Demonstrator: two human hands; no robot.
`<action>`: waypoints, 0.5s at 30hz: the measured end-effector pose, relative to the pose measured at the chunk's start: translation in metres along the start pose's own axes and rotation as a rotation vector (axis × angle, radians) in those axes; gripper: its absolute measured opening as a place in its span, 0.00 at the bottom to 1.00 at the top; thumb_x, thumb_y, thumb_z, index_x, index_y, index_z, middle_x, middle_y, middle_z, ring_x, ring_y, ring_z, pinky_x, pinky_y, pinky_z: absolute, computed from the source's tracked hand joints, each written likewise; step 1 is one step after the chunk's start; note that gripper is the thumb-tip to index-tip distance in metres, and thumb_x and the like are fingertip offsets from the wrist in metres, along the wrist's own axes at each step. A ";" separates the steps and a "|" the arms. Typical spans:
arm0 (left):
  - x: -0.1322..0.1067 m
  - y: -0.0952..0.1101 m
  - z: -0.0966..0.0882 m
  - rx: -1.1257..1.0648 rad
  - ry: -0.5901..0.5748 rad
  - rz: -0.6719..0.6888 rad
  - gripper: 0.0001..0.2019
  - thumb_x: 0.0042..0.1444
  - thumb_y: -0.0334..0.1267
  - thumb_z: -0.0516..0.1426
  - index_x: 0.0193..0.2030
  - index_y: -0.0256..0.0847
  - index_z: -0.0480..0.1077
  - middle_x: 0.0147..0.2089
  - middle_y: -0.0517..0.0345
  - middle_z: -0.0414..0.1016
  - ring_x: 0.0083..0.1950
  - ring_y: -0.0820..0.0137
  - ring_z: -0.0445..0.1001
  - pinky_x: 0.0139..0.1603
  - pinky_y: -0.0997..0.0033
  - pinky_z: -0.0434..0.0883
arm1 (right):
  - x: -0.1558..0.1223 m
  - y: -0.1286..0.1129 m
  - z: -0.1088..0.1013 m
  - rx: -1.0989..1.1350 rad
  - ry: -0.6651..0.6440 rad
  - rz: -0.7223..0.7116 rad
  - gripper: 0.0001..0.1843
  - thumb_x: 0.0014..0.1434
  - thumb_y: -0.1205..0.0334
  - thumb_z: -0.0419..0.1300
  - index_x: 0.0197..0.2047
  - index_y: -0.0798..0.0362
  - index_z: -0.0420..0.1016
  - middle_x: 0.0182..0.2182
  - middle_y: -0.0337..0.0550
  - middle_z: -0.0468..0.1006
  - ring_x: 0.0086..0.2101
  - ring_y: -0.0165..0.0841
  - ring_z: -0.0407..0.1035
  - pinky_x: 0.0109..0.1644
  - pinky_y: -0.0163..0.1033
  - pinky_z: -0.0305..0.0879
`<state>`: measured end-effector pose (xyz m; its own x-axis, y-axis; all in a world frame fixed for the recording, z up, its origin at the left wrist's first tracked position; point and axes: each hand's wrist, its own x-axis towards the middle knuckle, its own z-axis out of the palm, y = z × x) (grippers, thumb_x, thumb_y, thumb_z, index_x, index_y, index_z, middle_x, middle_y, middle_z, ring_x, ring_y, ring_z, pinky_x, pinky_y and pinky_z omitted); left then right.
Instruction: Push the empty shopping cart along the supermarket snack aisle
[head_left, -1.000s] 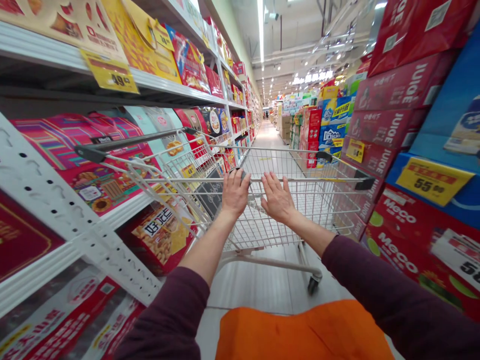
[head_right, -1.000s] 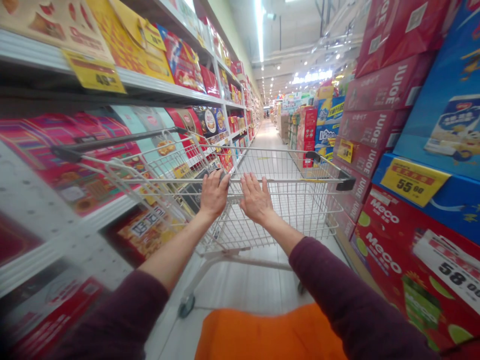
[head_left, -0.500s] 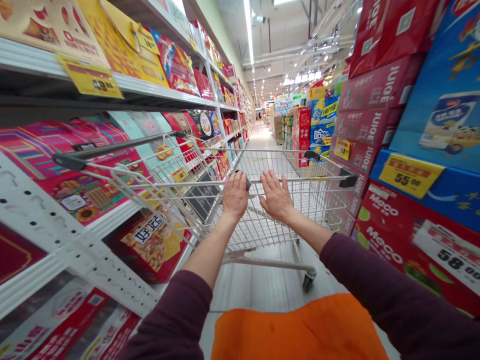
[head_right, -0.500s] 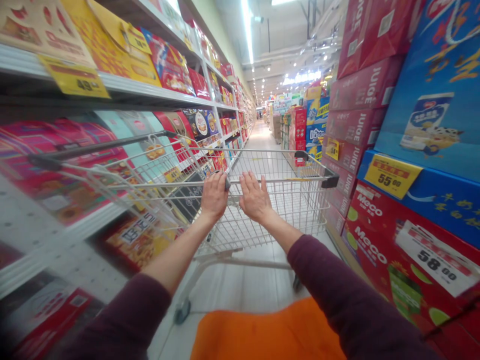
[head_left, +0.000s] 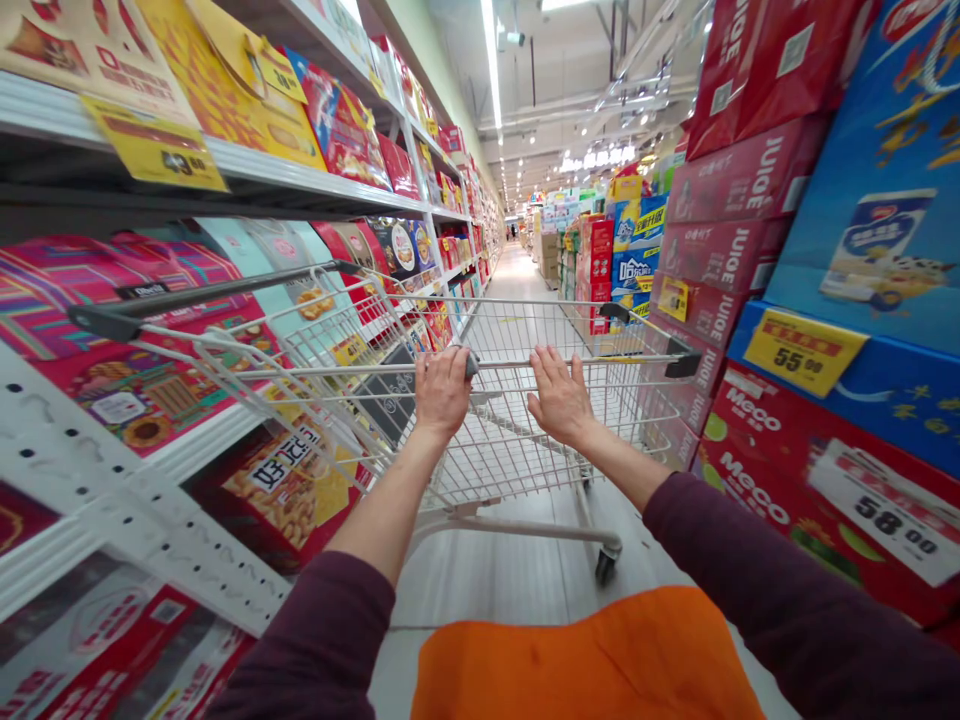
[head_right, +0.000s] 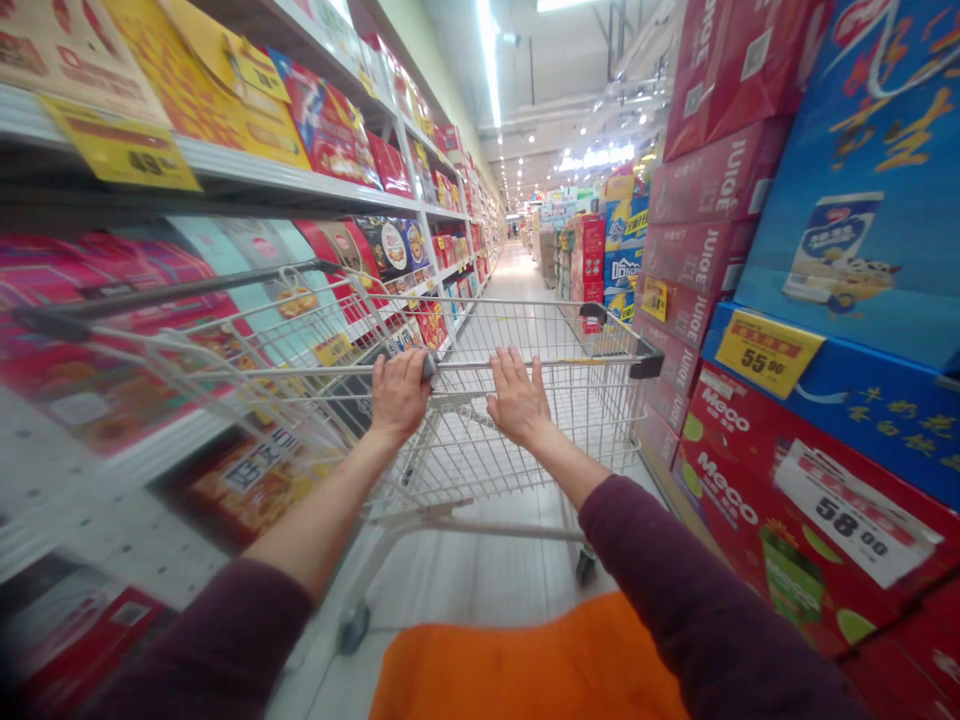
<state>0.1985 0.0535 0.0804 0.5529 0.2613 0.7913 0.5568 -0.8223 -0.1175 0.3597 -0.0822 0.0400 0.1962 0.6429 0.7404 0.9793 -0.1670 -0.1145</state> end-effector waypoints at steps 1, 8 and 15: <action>-0.001 -0.002 0.000 0.003 0.006 -0.005 0.21 0.59 0.32 0.51 0.60 0.41 0.65 0.60 0.46 0.72 0.62 0.58 0.68 0.68 0.48 0.55 | 0.000 0.000 0.001 0.003 -0.002 -0.002 0.32 0.58 0.64 0.52 0.65 0.66 0.59 0.67 0.60 0.57 0.66 0.47 0.49 0.68 0.62 0.38; 0.006 0.027 0.017 -0.073 0.017 0.030 0.20 0.60 0.30 0.49 0.58 0.39 0.66 0.58 0.43 0.72 0.61 0.58 0.68 0.67 0.46 0.56 | 0.002 -0.006 0.003 0.025 0.011 -0.033 0.33 0.58 0.63 0.52 0.66 0.65 0.59 0.67 0.61 0.57 0.67 0.48 0.47 0.68 0.62 0.37; 0.019 0.082 0.034 -0.120 -0.044 0.091 0.18 0.63 0.31 0.48 0.58 0.37 0.67 0.59 0.41 0.72 0.63 0.58 0.68 0.67 0.47 0.58 | -0.003 0.015 -0.004 -0.034 0.006 0.001 0.33 0.57 0.63 0.53 0.65 0.66 0.60 0.66 0.61 0.58 0.66 0.47 0.49 0.68 0.61 0.37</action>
<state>0.2752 0.0083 0.0650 0.6255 0.2024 0.7535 0.4268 -0.8972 -0.1132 0.3737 -0.0900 0.0386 0.1965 0.6381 0.7444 0.9769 -0.1925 -0.0929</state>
